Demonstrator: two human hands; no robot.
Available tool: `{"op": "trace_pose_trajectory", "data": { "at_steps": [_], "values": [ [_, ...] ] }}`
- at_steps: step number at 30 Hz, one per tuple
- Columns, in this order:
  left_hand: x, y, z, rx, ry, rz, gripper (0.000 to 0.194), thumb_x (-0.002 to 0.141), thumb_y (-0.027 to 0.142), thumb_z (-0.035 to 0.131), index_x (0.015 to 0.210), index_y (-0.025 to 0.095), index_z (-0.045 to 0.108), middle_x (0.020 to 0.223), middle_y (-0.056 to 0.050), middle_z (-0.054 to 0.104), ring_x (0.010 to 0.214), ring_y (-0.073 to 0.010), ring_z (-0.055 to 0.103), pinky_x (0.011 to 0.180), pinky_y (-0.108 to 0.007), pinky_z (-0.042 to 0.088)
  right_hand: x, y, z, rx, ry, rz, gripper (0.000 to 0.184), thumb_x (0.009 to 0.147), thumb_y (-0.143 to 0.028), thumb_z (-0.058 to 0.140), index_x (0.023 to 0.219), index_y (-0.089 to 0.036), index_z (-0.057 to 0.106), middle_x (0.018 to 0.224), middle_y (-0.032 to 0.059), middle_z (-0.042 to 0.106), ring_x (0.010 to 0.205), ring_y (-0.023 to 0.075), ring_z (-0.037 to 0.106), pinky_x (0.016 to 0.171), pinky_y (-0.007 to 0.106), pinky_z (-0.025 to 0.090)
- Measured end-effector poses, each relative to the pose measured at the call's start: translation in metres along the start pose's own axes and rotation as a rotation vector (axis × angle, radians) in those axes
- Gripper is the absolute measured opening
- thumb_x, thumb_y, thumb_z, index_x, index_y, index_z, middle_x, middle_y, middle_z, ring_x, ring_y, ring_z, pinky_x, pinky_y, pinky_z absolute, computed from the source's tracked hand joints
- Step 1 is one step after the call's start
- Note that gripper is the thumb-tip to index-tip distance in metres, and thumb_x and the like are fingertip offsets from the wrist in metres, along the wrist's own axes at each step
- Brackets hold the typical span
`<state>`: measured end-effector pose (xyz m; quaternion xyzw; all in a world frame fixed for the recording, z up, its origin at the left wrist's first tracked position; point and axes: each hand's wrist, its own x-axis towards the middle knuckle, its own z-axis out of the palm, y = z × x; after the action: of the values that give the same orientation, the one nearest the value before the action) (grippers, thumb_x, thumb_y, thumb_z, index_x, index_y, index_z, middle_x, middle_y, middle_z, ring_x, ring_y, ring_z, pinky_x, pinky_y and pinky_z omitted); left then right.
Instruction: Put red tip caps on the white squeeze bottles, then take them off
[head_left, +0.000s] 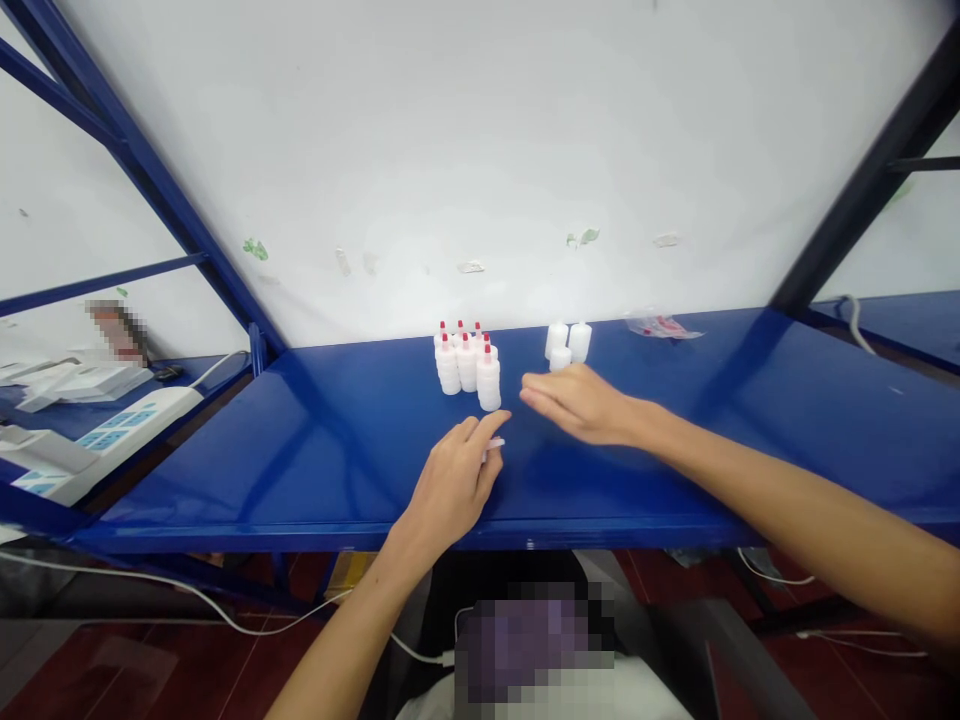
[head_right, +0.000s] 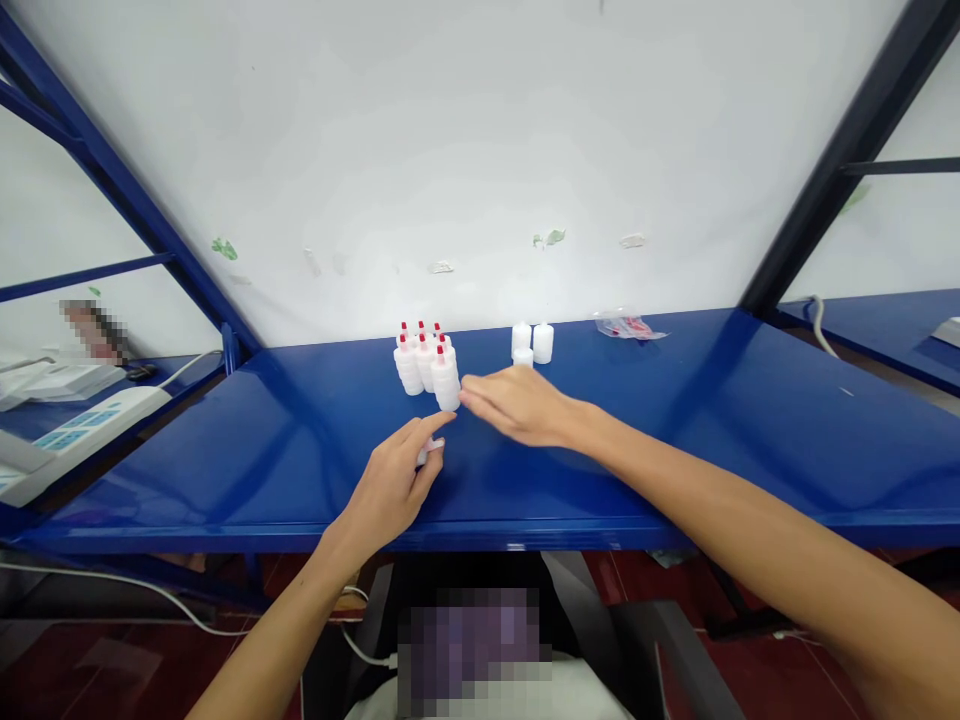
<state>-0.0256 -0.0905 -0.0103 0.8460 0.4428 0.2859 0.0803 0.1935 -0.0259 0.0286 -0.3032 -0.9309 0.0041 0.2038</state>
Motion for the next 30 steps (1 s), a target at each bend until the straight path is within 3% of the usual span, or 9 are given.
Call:
{"op": "trace_pose_trajectory", "data": {
  "at_steps": [3, 6, 12, 17, 25, 30],
  "values": [
    [0.001, 0.002, -0.001, -0.057, -0.021, -0.090, 0.024, 0.100, 0.031, 0.039, 0.120, 0.021, 0.048, 0.089, -0.003, 0.063, 0.079, -0.0185, 0.060, 0.068, -0.028, 0.041, -0.003, 0.020, -0.013, -0.116, -0.019, 0.179, 0.037, 0.102, -0.036, 0.023, 0.077, -0.020, 0.045, 0.073, 0.0043, 0.058, 0.062, 0.0162, 0.047, 0.061, 0.030, 0.028],
    [0.001, 0.002, -0.001, -0.045, -0.063, -0.116, 0.016, 0.100, 0.034, 0.040, 0.101, 0.021, 0.049, 0.079, 0.000, 0.059, 0.070, -0.0172, 0.056, 0.063, -0.027, 0.036, -0.006, 0.036, -0.015, -0.213, -0.153, 0.323, 0.031, 0.099, -0.035, 0.027, 0.083, -0.020, 0.049, 0.076, 0.0059, 0.060, 0.064, 0.0183, 0.049, 0.059, 0.030, 0.027],
    [0.001, 0.002, -0.001, -0.025, -0.085, -0.072, 0.022, 0.101, 0.034, 0.037, 0.084, 0.022, 0.043, 0.073, 0.002, 0.053, 0.064, -0.0146, 0.049, 0.061, -0.027, 0.032, -0.007, 0.047, -0.006, -0.159, -0.401, 0.382, 0.027, 0.096, -0.040, 0.036, 0.092, -0.020, 0.053, 0.086, 0.0089, 0.064, 0.071, 0.0208, 0.057, 0.061, 0.030, 0.033],
    [0.001, 0.001, 0.000, -0.025, -0.090, -0.068, 0.023, 0.101, 0.034, 0.036, 0.083, 0.022, 0.042, 0.073, 0.002, 0.053, 0.063, -0.0141, 0.047, 0.061, -0.027, 0.031, -0.007, 0.048, -0.006, -0.089, -0.419, 0.414, 0.028, 0.094, -0.042, 0.042, 0.096, -0.020, 0.059, 0.093, 0.0093, 0.066, 0.080, 0.0221, 0.060, 0.066, 0.031, 0.037],
    [0.000, 0.000, 0.002, -0.017, -0.098, -0.062, 0.022, 0.101, 0.033, 0.036, 0.083, 0.021, 0.043, 0.075, 0.002, 0.055, 0.064, -0.0143, 0.048, 0.061, -0.027, 0.031, -0.007, 0.049, -0.010, -0.046, -0.429, 0.445, 0.032, 0.093, -0.048, 0.045, 0.091, -0.019, 0.059, 0.089, 0.0082, 0.066, 0.077, 0.0210, 0.059, 0.063, 0.030, 0.035],
    [0.000, 0.000, 0.002, -0.015, -0.099, -0.049, 0.021, 0.101, 0.033, 0.037, 0.084, 0.022, 0.043, 0.075, 0.002, 0.056, 0.064, -0.0143, 0.049, 0.062, -0.027, 0.032, -0.007, 0.049, -0.011, -0.051, -0.419, 0.432, 0.026, 0.092, -0.042, 0.047, 0.089, -0.019, 0.059, 0.087, 0.0072, 0.066, 0.075, 0.0199, 0.058, 0.062, 0.029, 0.034]
  ]
}}
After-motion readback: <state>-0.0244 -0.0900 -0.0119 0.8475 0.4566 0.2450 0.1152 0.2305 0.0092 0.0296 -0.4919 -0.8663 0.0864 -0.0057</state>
